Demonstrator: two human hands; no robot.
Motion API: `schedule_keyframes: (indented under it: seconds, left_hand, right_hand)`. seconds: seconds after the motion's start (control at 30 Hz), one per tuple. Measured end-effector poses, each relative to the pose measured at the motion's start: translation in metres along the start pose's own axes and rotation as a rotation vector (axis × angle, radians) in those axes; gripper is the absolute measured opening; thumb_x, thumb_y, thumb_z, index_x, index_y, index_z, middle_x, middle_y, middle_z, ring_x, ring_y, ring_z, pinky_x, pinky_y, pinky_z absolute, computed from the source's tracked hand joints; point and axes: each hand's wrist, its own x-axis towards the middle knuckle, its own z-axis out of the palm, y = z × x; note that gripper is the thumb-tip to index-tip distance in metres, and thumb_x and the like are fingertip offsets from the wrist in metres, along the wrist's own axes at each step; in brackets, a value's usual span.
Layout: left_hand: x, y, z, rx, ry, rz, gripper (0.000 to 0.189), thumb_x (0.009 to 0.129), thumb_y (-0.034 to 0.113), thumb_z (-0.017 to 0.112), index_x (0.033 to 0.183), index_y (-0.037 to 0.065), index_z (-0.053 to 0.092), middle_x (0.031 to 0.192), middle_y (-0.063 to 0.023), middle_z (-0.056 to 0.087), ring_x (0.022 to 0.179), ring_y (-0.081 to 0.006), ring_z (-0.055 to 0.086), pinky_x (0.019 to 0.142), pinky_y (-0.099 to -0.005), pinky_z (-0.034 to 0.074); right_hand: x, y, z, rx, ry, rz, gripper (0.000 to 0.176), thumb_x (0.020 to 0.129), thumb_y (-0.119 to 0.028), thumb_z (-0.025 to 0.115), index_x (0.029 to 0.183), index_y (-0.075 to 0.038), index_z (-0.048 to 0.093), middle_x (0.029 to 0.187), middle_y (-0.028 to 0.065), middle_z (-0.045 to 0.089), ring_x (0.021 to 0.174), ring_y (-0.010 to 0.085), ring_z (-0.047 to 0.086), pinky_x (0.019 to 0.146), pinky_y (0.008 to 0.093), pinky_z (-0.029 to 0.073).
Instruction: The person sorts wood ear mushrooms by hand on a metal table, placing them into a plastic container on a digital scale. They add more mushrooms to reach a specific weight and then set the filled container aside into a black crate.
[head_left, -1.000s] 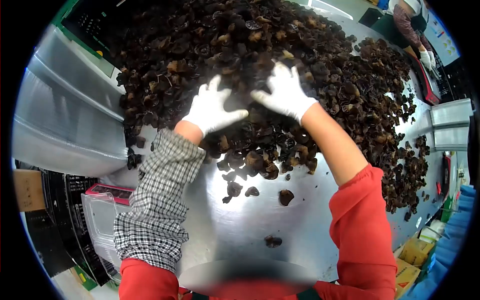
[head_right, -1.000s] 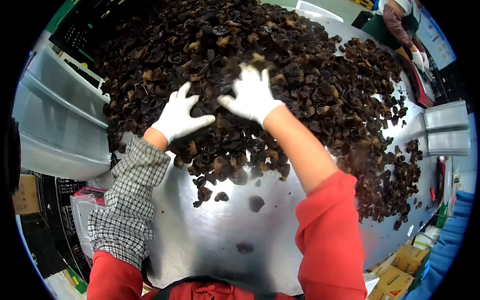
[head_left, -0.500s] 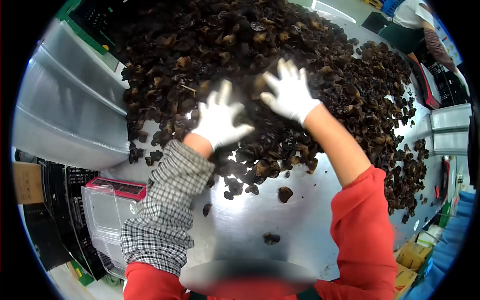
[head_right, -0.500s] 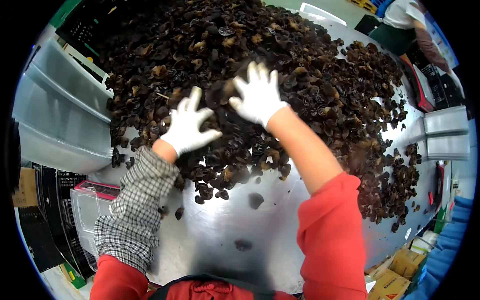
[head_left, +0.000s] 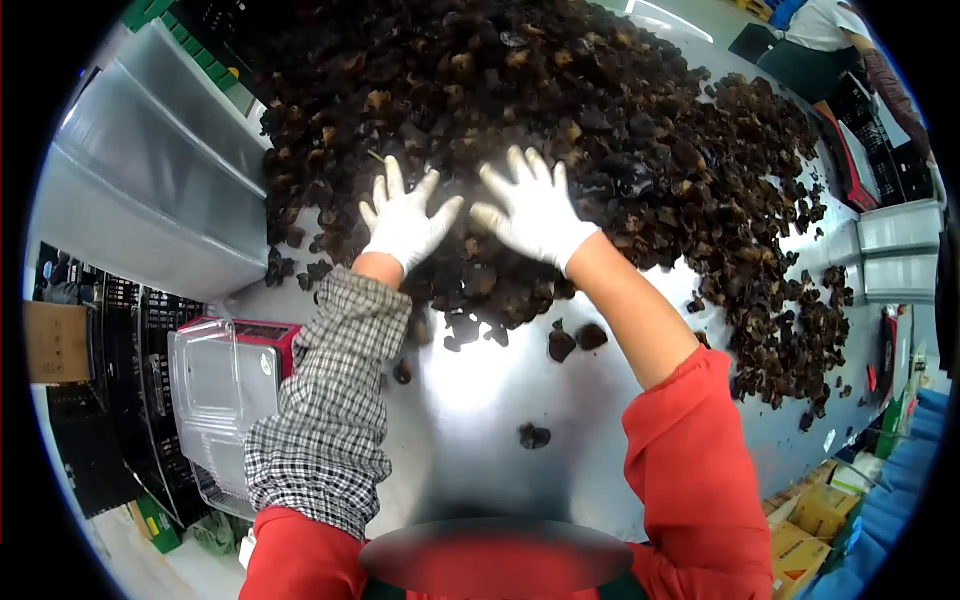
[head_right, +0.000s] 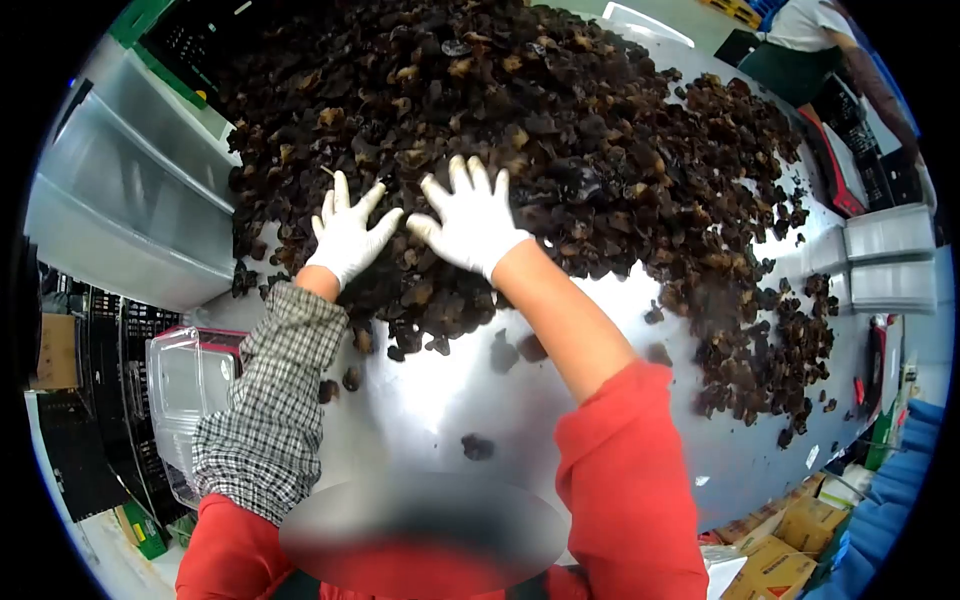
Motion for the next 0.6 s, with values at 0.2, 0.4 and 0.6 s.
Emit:
schedule_keyframes:
  seconds: [0.2, 0.4, 0.6]
  left_hand:
    - [-0.168, -0.007, -0.009, -0.163, -0.051, 0.48, 0.052, 0.077, 0.045, 0.068, 0.118, 0.013, 0.064, 0.151, -0.0219, 0.023, 0.14, -0.0404, 0.019, 0.111, -0.0586, 0.007]
    - [-0.171, -0.035, -0.032, -0.333, 0.227, 0.296, 0.041, 0.076, 0.035, 0.07, 0.112, 0.014, 0.067, 0.152, -0.0165, 0.026, 0.141, -0.0366, 0.018, 0.11, -0.0612, 0.0]
    - [-0.047, -0.03, -0.007, -0.033, 0.279, 0.105, 0.066, 0.085, 0.056, 0.053, 0.14, 0.022, 0.044, 0.155, -0.0208, 0.008, 0.142, -0.0404, 0.008, 0.11, -0.0611, 0.002]
  right_hand:
    - [-0.168, -0.05, -0.031, 0.147, -0.127, -0.303, 0.067, 0.084, -0.049, 0.057, 0.13, -0.001, 0.048, 0.143, 0.0255, 0.034, 0.135, 0.0417, 0.028, 0.108, 0.0651, 0.015]
    - [-0.164, -0.023, -0.051, 0.234, 0.214, -0.157, 0.046, 0.085, -0.035, 0.062, 0.12, -0.005, 0.056, 0.134, 0.0246, 0.046, 0.126, 0.0408, 0.041, 0.107, 0.0561, 0.027]
    - [-0.03, -0.013, -0.001, 0.136, 0.238, 0.049, 0.055, 0.094, -0.046, 0.045, 0.136, -0.011, 0.044, 0.141, 0.0243, 0.039, 0.134, 0.0383, 0.032, 0.111, 0.0481, 0.025]
